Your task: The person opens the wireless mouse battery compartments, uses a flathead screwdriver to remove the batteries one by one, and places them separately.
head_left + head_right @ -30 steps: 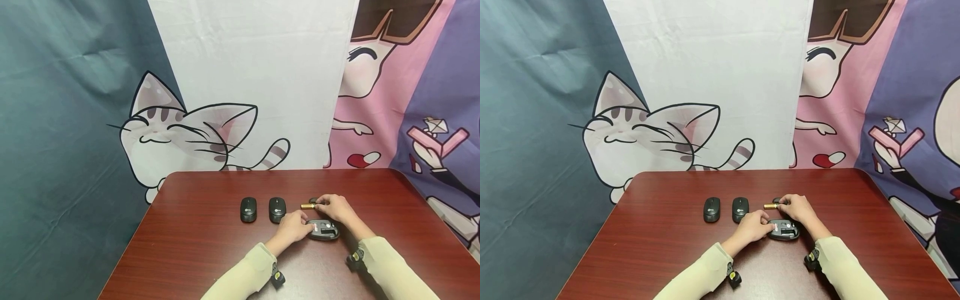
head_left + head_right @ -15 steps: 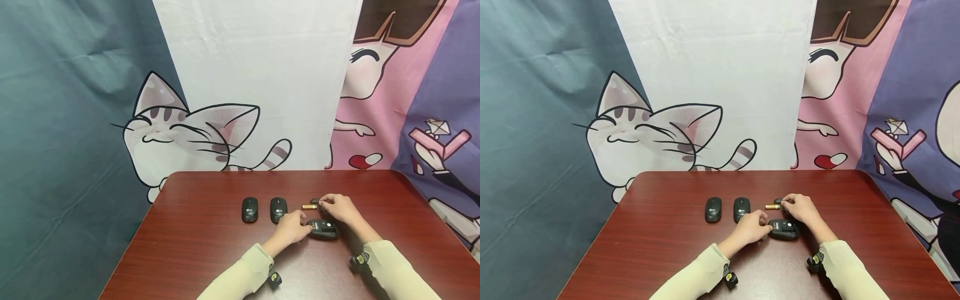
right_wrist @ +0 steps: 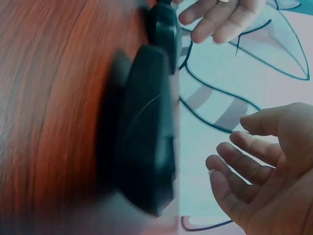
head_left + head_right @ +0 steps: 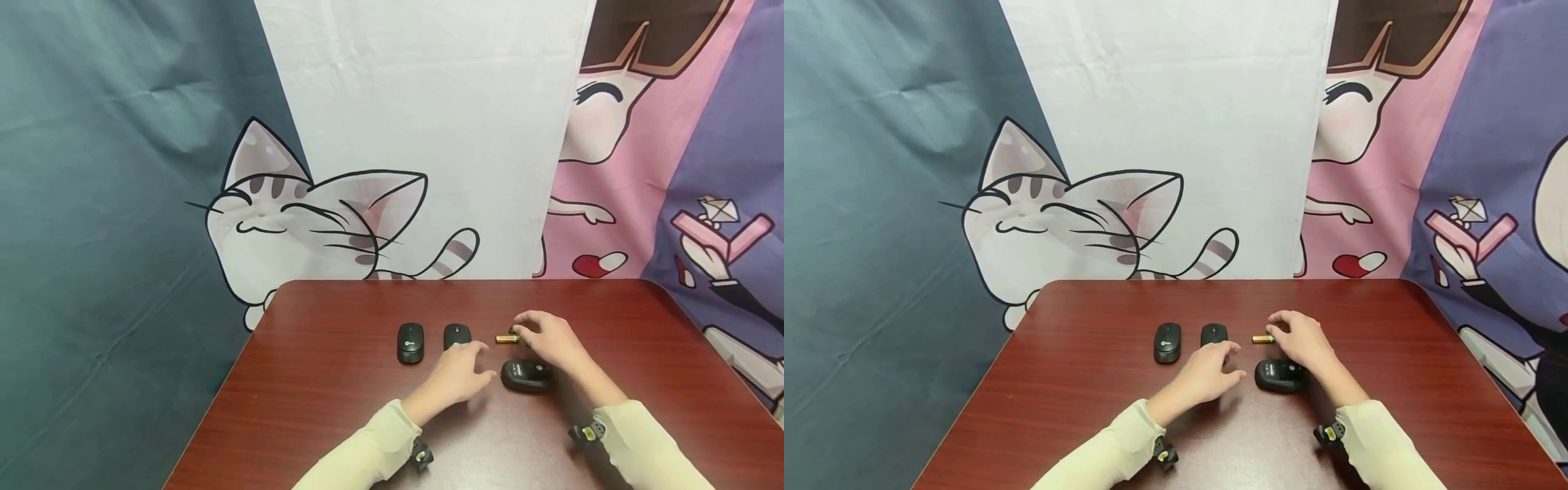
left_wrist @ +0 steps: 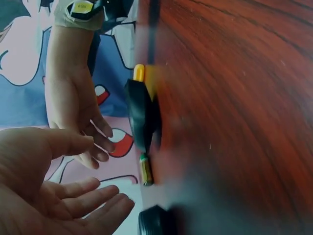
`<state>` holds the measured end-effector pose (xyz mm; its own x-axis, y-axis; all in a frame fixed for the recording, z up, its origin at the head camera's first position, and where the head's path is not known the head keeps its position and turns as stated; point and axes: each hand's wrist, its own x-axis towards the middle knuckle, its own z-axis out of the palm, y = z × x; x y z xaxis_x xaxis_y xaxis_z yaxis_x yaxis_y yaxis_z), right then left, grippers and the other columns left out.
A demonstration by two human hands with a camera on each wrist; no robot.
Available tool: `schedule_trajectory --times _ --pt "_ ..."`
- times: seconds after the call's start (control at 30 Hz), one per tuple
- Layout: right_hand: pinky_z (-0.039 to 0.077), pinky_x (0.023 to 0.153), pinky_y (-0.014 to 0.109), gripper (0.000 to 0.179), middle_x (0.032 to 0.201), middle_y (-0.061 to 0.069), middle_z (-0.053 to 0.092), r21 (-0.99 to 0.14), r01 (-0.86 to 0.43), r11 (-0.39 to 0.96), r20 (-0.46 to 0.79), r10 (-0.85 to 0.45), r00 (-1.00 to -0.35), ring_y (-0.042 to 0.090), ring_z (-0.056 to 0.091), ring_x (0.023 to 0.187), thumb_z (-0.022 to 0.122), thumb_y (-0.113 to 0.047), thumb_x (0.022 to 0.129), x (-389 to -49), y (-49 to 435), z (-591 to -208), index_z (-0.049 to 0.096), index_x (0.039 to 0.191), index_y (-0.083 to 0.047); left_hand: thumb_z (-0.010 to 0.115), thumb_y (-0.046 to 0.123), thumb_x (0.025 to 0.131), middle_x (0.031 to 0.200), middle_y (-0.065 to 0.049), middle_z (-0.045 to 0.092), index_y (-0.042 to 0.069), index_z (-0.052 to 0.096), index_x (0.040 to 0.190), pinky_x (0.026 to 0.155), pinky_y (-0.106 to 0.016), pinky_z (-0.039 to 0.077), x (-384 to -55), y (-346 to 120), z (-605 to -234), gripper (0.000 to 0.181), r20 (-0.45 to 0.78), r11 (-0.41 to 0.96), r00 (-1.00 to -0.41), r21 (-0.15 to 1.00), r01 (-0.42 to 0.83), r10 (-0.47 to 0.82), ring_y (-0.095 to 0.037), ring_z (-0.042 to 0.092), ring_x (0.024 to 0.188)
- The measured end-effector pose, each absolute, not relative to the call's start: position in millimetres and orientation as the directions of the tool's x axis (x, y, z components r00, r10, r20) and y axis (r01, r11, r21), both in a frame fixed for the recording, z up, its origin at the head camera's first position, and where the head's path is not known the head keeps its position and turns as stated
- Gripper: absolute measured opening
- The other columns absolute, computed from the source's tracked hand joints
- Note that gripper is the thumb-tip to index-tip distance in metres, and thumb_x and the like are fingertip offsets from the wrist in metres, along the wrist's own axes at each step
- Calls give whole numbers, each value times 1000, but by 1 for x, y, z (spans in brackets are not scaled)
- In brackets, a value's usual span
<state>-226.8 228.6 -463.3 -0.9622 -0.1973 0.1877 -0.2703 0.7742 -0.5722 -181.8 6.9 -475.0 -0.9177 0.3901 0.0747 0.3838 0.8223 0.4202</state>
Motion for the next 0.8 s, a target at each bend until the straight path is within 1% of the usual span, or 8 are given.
schedule_trajectory --times 0.1,0.23,0.37,0.47,0.53,0.67,0.8 --pt "53 91 61 27 114 18 71 -558 -309 770 213 -227 -950 39 65 107 70 -18 95 -222 222 -459 71 118 -3 71 41 93 131 4 65 19 60 137 101 -30 52 -182 -4 -472 50 74 827 -904 378 415 420 -14 58 122" --pt "50 96 65 34 123 21 67 -528 -341 778 222 -262 -939 42 62 116 72 -19 94 -216 213 -456 68 123 -3 70 43 93 144 3 57 17 56 143 111 -33 47 -183 -21 -471 58 82 831 -889 326 451 451 -17 51 134" --pt "51 99 62 40 130 23 63 -505 -383 774 230 -307 -924 42 60 120 72 -19 93 -212 204 -457 65 128 -2 72 44 90 153 -3 50 14 52 146 119 -44 39 -189 -36 -472 66 115 828 -872 275 488 476 -24 44 142" --pt "50 102 63 46 136 25 59 -498 -414 762 232 -343 -910 44 57 124 73 -19 92 -209 197 -460 61 132 0 74 45 89 156 -7 46 13 50 148 123 -53 32 -195 -46 -473 71 124 826 -861 241 509 494 -29 40 145" --pt "47 105 64 50 140 28 55 -489 -440 754 234 -373 -898 46 53 128 73 -19 92 -208 192 -464 58 136 1 74 46 88 157 -8 45 13 49 149 123 -57 29 -198 -51 -474 74 120 828 -857 222 516 502 -31 38 147" --pt "46 105 65 58 145 30 49 -458 -491 741 252 -422 -871 48 50 131 75 -18 90 -207 182 -473 54 140 3 75 48 87 157 -9 43 12 46 150 123 -58 27 -204 -58 -477 79 112 837 -854 169 520 508 -33 36 147" --pt "46 104 67 62 146 30 47 -429 -519 739 261 -448 -855 50 48 131 78 -17 87 -206 171 -480 53 141 3 76 48 86 158 -10 42 10 45 151 124 -57 27 -210 -60 -482 82 99 844 -856 140 517 508 -34 36 147"
